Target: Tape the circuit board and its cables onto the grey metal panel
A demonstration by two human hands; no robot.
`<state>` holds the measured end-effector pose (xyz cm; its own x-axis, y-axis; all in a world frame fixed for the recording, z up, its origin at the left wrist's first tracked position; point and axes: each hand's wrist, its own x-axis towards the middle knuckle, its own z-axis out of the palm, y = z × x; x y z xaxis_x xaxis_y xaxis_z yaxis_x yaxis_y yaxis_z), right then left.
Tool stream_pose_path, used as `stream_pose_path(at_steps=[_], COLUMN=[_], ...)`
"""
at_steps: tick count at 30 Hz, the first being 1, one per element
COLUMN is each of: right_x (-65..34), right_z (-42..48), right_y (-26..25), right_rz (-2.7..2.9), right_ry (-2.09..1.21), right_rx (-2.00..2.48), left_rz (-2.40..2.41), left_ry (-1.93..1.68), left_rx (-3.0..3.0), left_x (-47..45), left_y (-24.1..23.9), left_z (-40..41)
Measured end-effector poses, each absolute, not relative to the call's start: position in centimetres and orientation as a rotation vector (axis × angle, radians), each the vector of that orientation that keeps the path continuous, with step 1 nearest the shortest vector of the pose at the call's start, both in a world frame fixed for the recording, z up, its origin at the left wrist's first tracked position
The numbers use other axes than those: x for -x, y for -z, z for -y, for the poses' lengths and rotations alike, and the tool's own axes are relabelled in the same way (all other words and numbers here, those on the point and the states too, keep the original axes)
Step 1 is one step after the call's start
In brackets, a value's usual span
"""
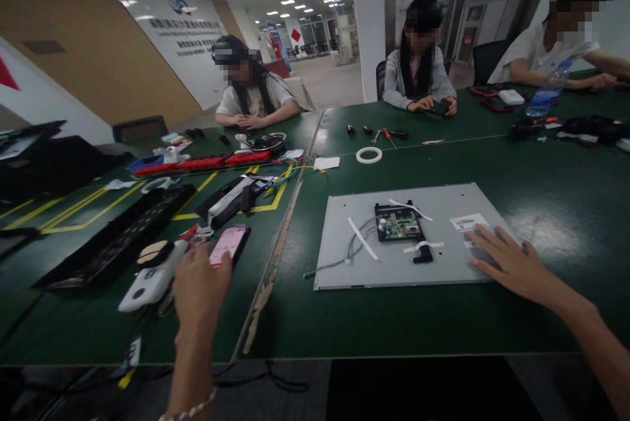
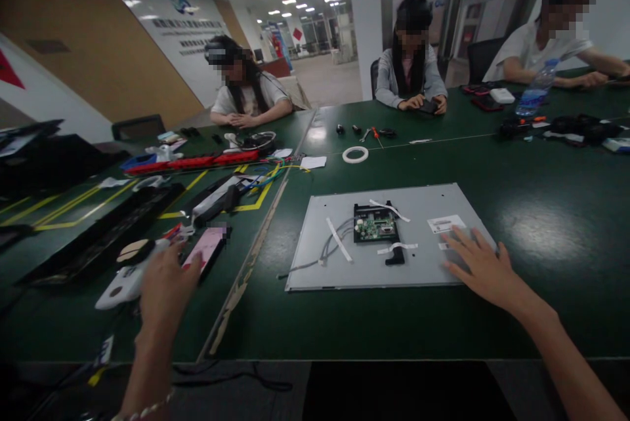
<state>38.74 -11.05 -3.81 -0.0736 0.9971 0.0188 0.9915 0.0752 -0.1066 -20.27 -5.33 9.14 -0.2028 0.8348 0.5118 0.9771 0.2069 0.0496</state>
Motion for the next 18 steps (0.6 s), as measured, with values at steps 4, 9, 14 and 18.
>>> stream_pose_path(at_steps=[4,9,14,18], right_x=[-38.5,-38.5,-38.4,-39.1], right_z=[11.4,11.9,13.0,14.0], right_y=[4.1,3.8,4.0,4.6], right_rz=[2.29,2.275,2.24,2.21], right_ry=[-0.033,-0.034,0.027,0.092], right_rx=[2.091,2.082,2.081,2.072], left_rz=[1.943,1.964,2.028,1.977], left_ry=[0.547,0.185,0.043,0.048], left_rx=[2.362,2.668,2.613,2.639], left_x=[11.8,5.4,3.8,3.2], left_y=[-8.1,-5.7,-4.7,-4.5], left_z=[7.1,9.3,8.8,8.0])
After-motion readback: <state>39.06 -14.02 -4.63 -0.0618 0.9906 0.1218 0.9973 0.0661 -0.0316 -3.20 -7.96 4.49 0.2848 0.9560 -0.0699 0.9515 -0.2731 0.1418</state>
